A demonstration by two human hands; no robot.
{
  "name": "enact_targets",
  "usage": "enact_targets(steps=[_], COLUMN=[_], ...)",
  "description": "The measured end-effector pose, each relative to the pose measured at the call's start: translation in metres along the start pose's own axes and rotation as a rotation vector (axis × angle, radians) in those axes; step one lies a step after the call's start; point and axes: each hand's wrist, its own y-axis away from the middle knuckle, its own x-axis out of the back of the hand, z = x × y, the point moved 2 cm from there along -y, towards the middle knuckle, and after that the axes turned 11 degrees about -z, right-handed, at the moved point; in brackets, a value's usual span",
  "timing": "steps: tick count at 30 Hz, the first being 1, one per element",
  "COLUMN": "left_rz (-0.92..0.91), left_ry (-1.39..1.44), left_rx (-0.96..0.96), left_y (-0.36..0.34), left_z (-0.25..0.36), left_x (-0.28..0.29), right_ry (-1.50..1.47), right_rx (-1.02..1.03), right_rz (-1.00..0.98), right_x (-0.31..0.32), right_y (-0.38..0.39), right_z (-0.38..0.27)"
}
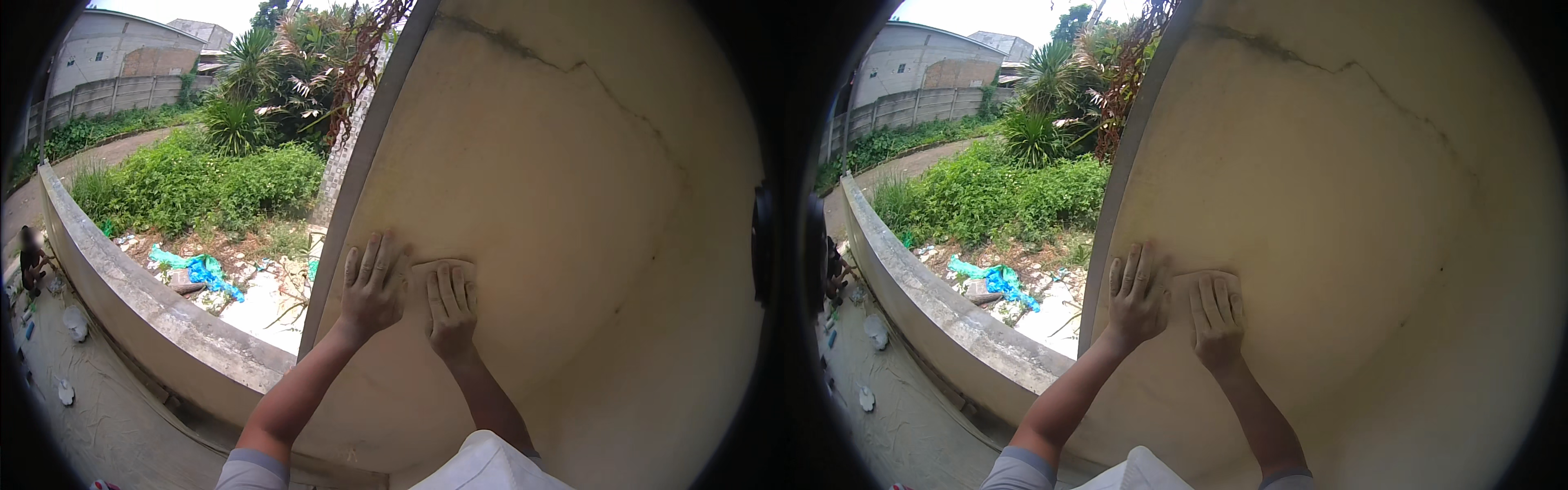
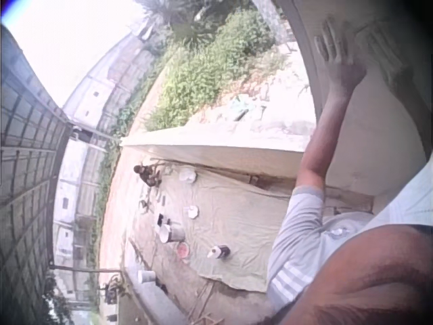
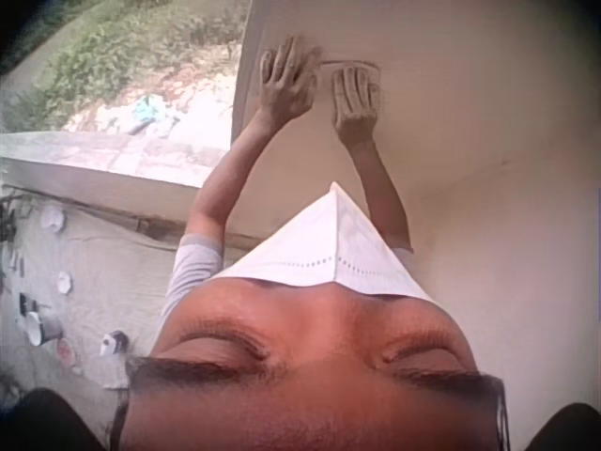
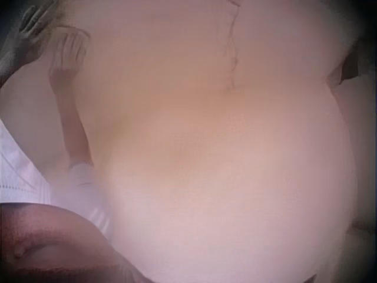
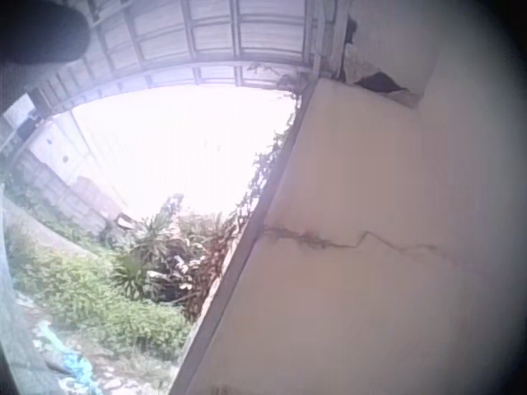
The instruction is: The person sands a light-colored wall surface using a sanding block held in the right hand while supporting with the left hand. The person moves the sanding block across the wall in repeated strokes, occasionally adjusting grip and position.
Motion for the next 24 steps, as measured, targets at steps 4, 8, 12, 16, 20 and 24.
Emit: enact_targets(steps=[4,8,12,16,20,24], left_rz=[-0.061,-0.081,-0.076,-0.093,-0.081,-0.157], left_ry=[-0.035,-0.128,-0.119,-0.132,-0.159,-0.153], left_rx=[-0.039,-0.011,-0.036,-0.084,-0.126,-0.184], left_y=[0.003,-0.007,-0.036,-0.036,-0.039,-0.037], left_z=[0.004,0.02,0.062,0.065,0.092,0.148], left_x=[-0.003,-0.001,-0.009,-0.01,-0.033,-0.041], right_ry=[0.126,0.016,-0.176,-0.086,-0.052,-0.161], right_rx=[-0.175,-0.412,-0.314,-0.271,-0.576,-0.584], right_rz=[0.091,0.309,0.178,0.142,0.281,0.382], right_x=[0.017,0.061,0.053,0.006,0.044,0.041], right_y=[0.089,0.031,0.01,0.132,0.139,0.102], right_z=[0.065,0.119,0.066,0.066,0.141,0.115])
